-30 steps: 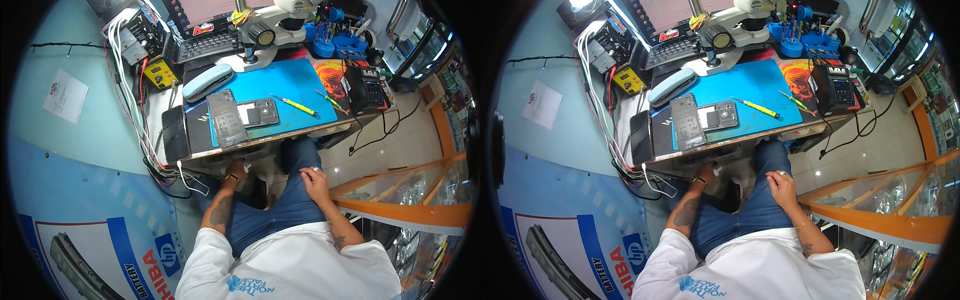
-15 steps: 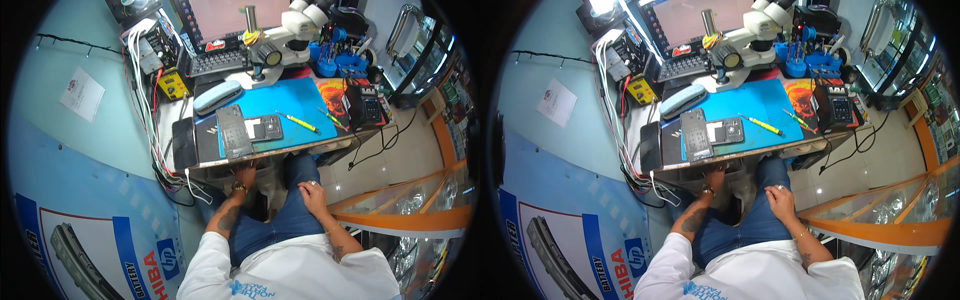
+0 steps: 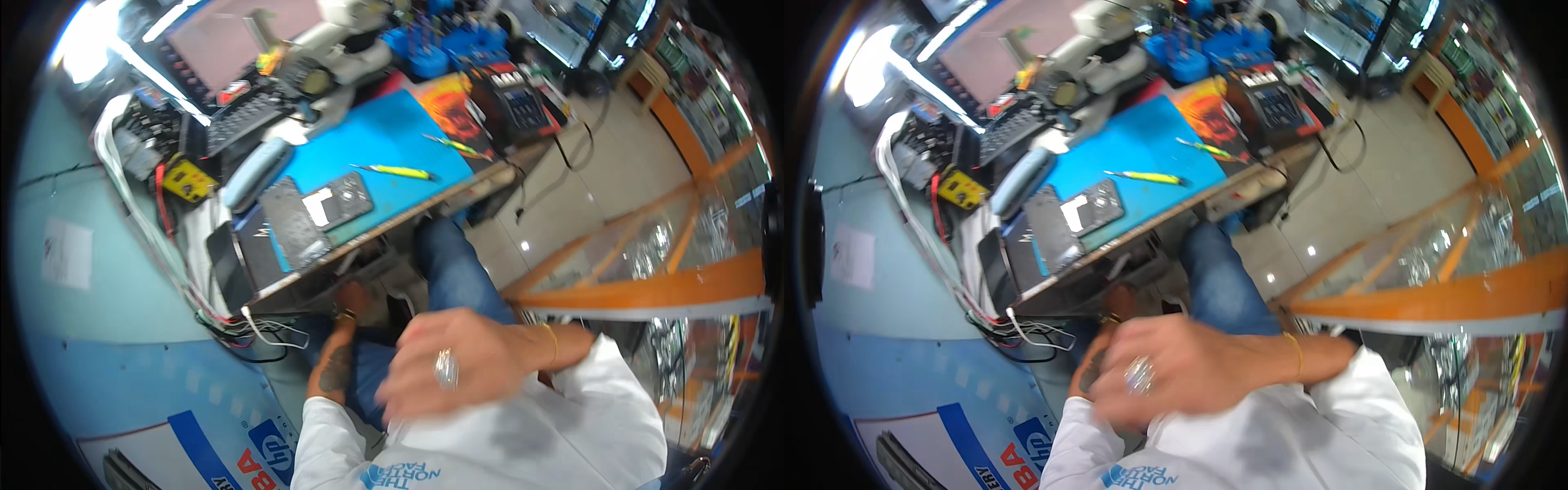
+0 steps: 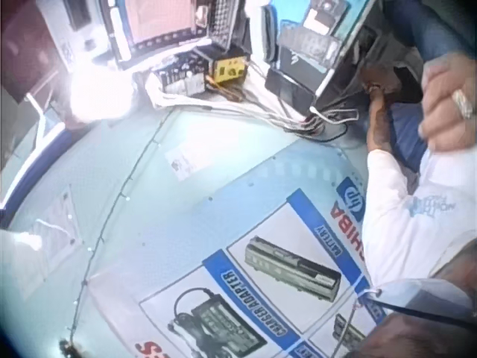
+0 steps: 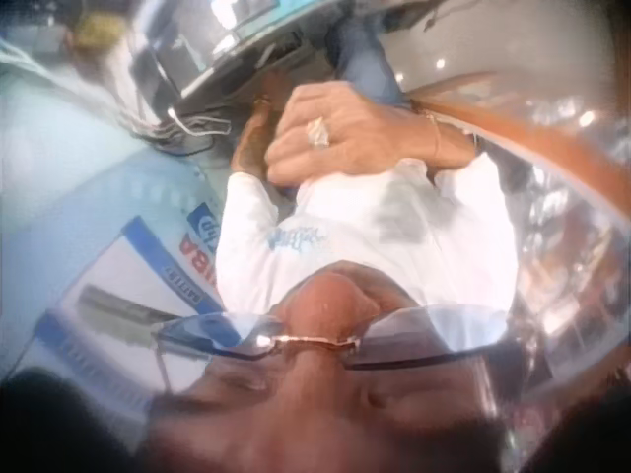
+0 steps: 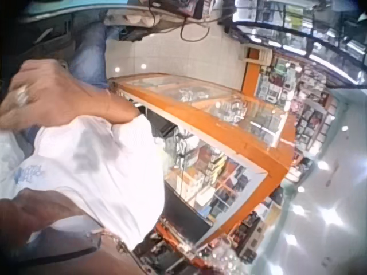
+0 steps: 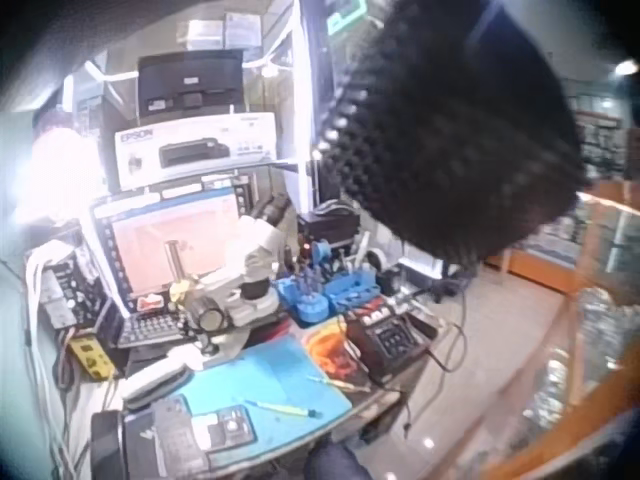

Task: The person applies adhesive from a tube onto the edges of a phone back cover and then presses the cover onto the back of the phone body.

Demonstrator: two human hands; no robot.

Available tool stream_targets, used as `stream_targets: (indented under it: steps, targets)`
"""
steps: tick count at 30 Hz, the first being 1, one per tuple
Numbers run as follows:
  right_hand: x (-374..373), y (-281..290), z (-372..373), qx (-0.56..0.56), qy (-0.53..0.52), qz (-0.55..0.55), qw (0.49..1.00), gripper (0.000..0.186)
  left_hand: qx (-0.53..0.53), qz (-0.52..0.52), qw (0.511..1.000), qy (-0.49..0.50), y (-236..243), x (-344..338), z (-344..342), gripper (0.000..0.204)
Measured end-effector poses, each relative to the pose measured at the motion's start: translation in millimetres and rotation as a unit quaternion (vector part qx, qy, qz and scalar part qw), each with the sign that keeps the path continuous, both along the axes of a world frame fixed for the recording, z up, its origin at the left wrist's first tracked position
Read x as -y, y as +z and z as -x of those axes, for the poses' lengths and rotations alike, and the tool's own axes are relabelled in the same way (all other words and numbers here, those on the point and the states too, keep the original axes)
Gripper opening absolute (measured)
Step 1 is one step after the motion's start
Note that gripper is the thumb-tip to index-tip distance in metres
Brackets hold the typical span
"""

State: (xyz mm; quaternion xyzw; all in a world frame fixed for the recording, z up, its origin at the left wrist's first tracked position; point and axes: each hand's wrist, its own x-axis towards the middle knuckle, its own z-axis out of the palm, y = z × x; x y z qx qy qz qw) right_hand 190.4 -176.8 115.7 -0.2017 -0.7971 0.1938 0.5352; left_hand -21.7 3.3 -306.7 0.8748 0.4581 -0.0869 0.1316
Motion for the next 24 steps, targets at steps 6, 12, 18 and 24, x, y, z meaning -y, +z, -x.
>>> stream_targets:
  steps: [6,12,18,24]
  targets:
    - [-0.1,67.1,36.6,-0.207,0.007,-0.103,0.973,0.033,0.242,-0.167,0.955,0.045,-13.7,-39.6,-18.9,0.032]
    - [14.9,78.0,-16.8,-0.137,-0.049,0.016,0.989,0.007,0.029,0.100,0.995,0.013,73.3,-10.0,-66.6,0.035]
    - [0.2,-1.6,-47.1,-0.248,-0.128,0.334,0.900,0.034,0.412,0.357,0.831,0.108,309.8,85.1,-52.1,0.025]
    - [35.8,-196.0,-24.6,-0.041,-0.289,0.488,0.823,0.023,0.340,-0.288,0.863,0.238,388.7,59.7,-39.9,0.059]
